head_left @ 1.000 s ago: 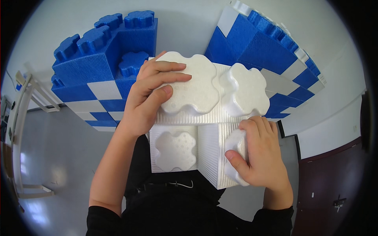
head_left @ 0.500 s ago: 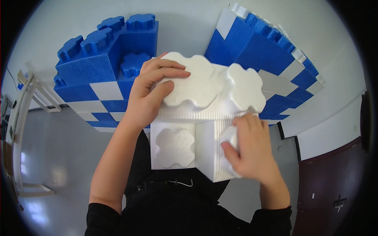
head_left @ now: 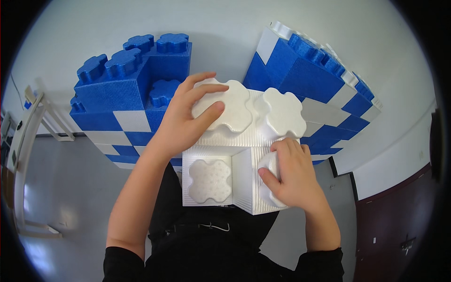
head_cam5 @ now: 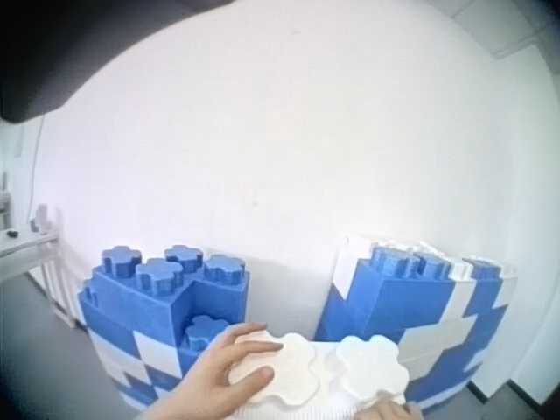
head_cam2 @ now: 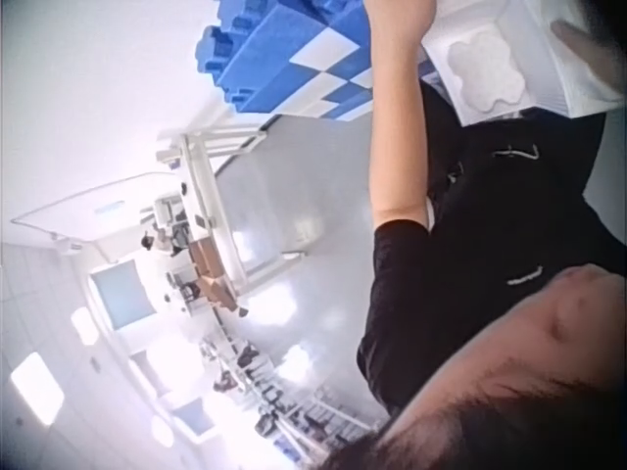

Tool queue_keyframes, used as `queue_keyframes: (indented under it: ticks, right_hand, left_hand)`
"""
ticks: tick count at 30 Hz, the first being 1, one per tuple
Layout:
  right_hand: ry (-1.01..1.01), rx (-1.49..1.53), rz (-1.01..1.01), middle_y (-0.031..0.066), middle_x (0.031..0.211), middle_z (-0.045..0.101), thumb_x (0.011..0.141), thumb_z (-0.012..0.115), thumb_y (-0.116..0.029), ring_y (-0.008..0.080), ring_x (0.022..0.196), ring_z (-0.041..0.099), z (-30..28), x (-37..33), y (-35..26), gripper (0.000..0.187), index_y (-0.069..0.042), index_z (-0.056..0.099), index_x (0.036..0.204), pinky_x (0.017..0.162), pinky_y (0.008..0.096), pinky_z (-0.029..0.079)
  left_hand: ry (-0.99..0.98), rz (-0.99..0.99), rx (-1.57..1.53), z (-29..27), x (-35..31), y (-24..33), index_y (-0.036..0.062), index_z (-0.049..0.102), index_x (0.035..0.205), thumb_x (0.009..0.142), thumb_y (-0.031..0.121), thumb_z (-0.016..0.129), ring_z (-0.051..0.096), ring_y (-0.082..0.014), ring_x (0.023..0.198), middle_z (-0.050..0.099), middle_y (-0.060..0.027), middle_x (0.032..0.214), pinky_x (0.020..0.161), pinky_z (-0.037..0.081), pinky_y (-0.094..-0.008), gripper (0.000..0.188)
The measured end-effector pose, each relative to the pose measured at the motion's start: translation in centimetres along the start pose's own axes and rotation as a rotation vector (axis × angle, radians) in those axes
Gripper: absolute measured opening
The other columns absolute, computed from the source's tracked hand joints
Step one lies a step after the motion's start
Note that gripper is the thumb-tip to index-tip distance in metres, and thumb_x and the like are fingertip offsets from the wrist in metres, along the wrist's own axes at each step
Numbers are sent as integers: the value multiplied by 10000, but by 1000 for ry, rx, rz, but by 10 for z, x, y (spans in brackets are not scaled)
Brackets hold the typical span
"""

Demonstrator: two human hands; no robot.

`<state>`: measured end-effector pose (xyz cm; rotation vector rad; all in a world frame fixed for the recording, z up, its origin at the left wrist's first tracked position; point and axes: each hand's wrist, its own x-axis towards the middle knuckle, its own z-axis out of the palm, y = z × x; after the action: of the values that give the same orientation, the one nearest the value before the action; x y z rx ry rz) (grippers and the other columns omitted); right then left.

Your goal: Assemble large foam construction blocks into a structure.

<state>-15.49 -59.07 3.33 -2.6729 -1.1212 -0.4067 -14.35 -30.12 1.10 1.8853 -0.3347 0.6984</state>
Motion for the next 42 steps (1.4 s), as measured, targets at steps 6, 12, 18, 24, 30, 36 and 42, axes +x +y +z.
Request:
queue_keyframes:
  ticks: [6, 12, 18, 24, 30, 36, 42]
  right_hand:
    - [189, 99, -39, 196, 1106, 631, 876, 794, -262, 366, 1034, 603, 0, -6, 11, 447, -10, 603, 1193, 896, 454, 432]
    - [546, 710, 102, 137, 846, 599, 883, 720, -108, 263, 762, 608, -55, -38, 13, 157, 16, 623, 877, 674, 328, 456]
    - [90, 1113, 25, 11, 589, 455, 941, 636, 5, 116, 542, 366, -11, -7, 20, 362, -10, 445, 634, 515, 322, 275]
    - [135, 1024, -13, 17, 593, 375, 946, 637, 7, 115, 544, 328, -5, -13, 10, 374, -19, 409, 651, 512, 339, 237]
    - [326, 919, 112, 16, 605, 395, 923, 658, -6, 124, 545, 333, -12, -36, 9, 381, -21, 391, 651, 519, 327, 230]
    - [477, 833, 138, 24, 608, 404, 915, 658, -17, 132, 549, 338, 5, -63, 12, 379, -20, 390, 646, 524, 327, 225]
    - [659, 876, 71, 24, 598, 432, 922, 641, -52, 124, 542, 346, 17, -63, 10, 399, -41, 377, 624, 525, 320, 212]
  left_hand:
    - [-68, 14, 258, 15, 16, -5, 147, 790, 1294, 933, 185, 724, 526, -322, 1418, 580, -133, 1525, 1193, 418, -464, 369]
    - [-7, -69, 58, 14, 9, -3, 105, 808, 1240, 914, 111, 671, 566, -294, 1376, 616, -117, 1489, 1172, 440, -414, 354]
    - [9, 31, 127, 15, 4, -9, 76, 799, 1237, 926, 88, 638, 568, -288, 1373, 626, -126, 1476, 1170, 431, -406, 350]
    - [25, -19, 29, 15, 2, -6, 109, 812, 1217, 906, 114, 658, 506, -339, 1420, 647, -120, 1478, 1216, 376, -461, 346]
    - [-1, 13, 66, 10, -1, -10, 73, 792, 1249, 929, 85, 629, 550, -284, 1395, 615, -126, 1500, 1180, 417, -406, 360]
    - [-59, 45, -29, 5, -2, -14, 72, 806, 1230, 880, 82, 649, 540, -289, 1413, 616, -123, 1497, 1185, 415, -417, 384]
    - [-34, 26, -108, 4, -4, -17, 115, 830, 1184, 857, 81, 667, 519, -292, 1407, 661, -103, 1444, 1204, 394, -456, 367]
